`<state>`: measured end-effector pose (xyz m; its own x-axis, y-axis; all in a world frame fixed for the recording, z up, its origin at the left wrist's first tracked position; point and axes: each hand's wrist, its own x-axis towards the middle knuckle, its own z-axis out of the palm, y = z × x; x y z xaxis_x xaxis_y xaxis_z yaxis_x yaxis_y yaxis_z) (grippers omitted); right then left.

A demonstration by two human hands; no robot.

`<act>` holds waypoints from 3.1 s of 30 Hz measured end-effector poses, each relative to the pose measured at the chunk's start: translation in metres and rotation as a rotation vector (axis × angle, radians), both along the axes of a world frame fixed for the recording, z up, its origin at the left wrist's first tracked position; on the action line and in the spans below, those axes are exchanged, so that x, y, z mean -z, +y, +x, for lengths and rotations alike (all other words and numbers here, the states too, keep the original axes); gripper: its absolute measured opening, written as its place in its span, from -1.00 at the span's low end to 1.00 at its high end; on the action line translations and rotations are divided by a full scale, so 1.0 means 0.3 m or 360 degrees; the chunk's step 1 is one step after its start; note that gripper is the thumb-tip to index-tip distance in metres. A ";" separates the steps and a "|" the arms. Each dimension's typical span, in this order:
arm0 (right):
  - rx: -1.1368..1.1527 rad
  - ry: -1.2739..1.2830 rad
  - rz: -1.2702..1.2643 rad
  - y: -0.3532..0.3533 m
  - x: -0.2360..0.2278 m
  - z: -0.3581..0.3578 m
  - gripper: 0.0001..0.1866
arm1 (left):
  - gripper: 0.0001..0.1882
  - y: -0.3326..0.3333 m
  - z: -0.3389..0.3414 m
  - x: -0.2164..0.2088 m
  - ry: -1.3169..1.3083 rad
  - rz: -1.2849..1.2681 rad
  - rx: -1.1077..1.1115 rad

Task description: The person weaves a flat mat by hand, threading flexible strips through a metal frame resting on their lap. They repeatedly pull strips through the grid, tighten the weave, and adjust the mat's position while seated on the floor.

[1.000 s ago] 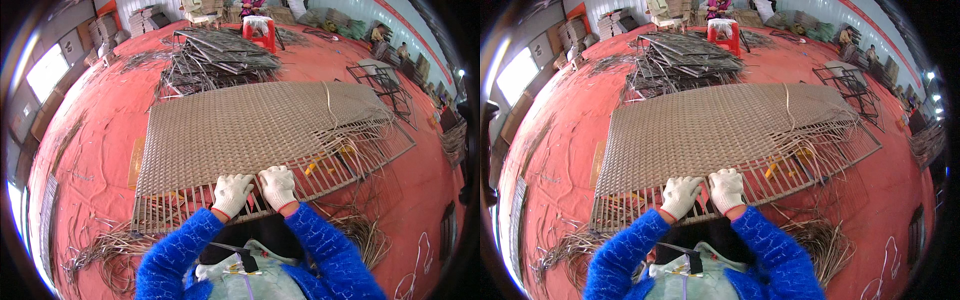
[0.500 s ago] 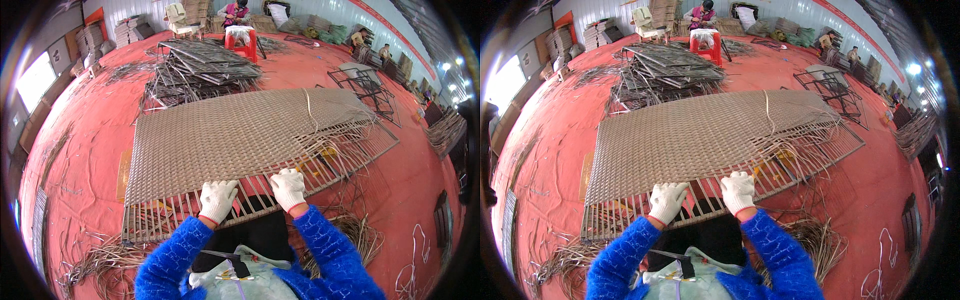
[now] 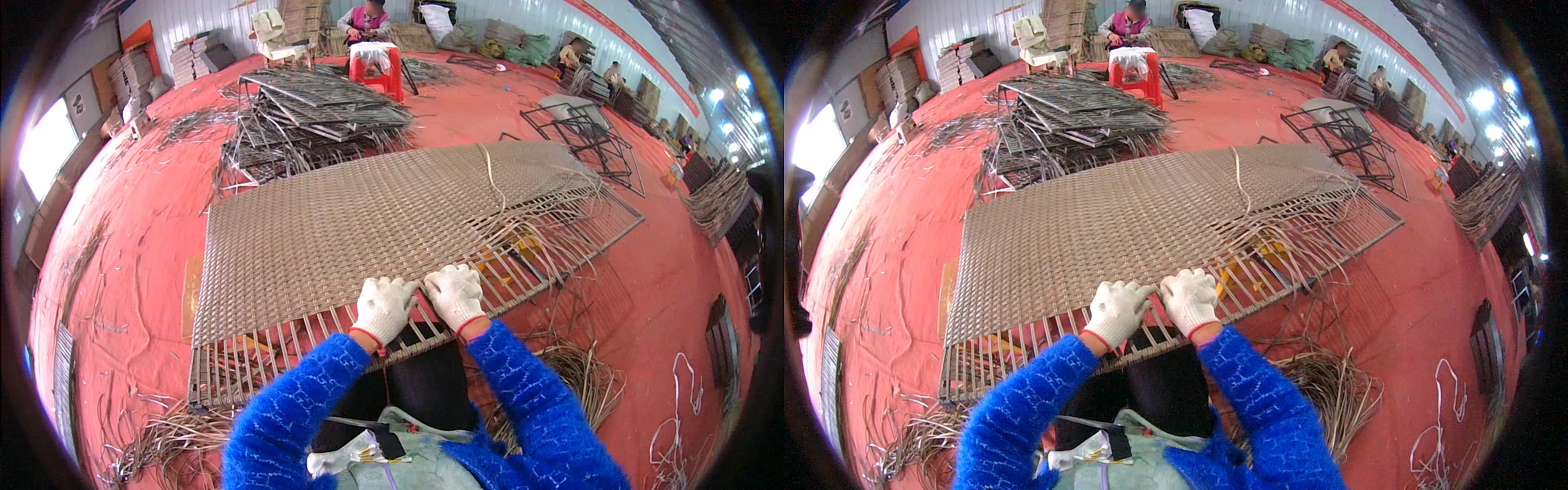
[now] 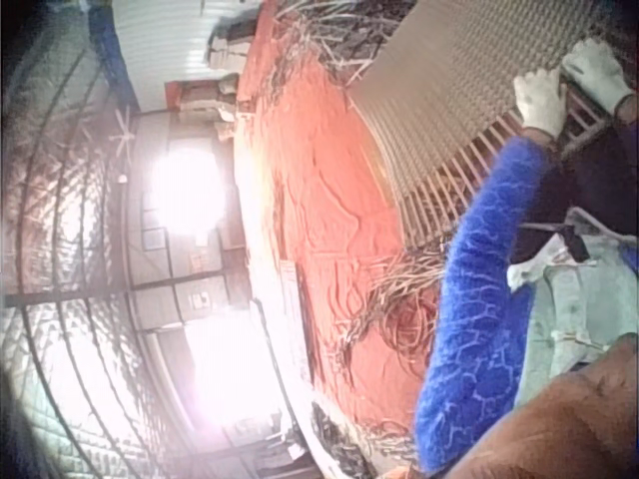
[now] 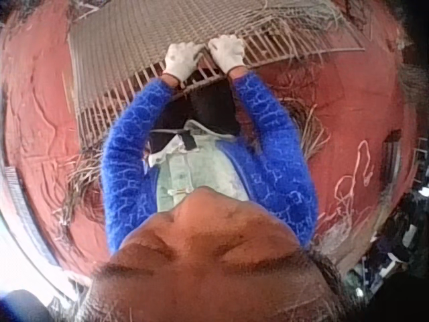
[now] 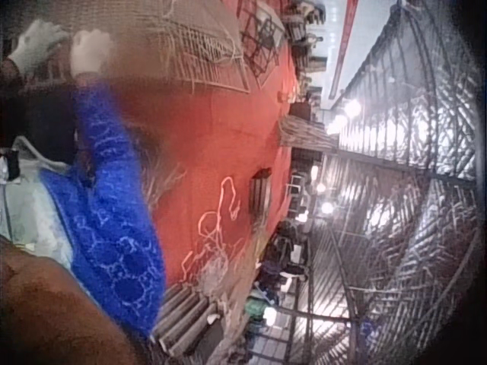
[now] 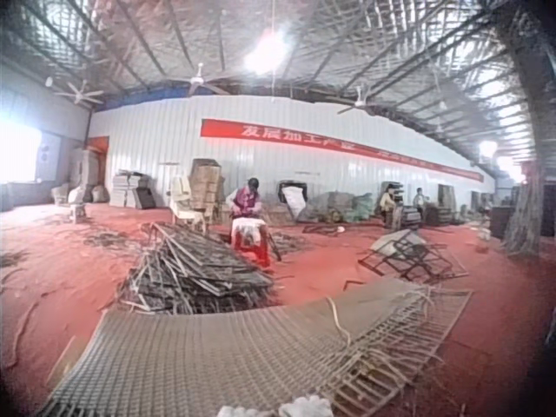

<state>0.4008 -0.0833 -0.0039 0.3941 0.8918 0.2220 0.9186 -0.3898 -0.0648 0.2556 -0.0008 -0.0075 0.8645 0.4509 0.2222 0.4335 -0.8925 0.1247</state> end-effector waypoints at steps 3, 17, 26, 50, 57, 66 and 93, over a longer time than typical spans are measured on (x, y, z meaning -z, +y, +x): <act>-0.0042 0.0137 0.0044 -0.002 0.034 0.031 -0.72 | -0.64 -0.009 0.002 0.015 0.0008 -0.0029 -0.0044; -0.0007 -0.0245 0.0194 -0.105 0.063 0.253 -0.77 | -0.65 -0.001 -0.010 -0.015 0.0034 -0.0183 -0.0024; 0.0456 -0.0021 0.0481 -0.031 0.055 0.325 -0.67 | -0.68 -0.013 -0.053 -0.022 -0.0170 -0.0219 0.0005; -0.0660 0.0018 0.0487 -0.062 0.032 0.332 -0.82 | -0.64 -0.169 -0.716 -0.081 0.0296 -0.0014 -0.0161; -0.0151 -0.0557 -0.0279 -0.025 -0.005 0.313 -0.76 | -0.69 -0.249 -0.629 -0.072 0.0317 -0.0165 -0.0126; -0.0705 -0.0132 -0.0190 0.129 -0.082 -0.219 -0.73 | -0.73 -0.335 -0.554 -0.053 -0.0023 0.0052 -0.0169; -0.0647 -0.0650 0.0203 0.106 0.031 -0.330 -0.66 | -0.68 0.082 -1.259 0.552 -0.1985 -0.2591 -0.0089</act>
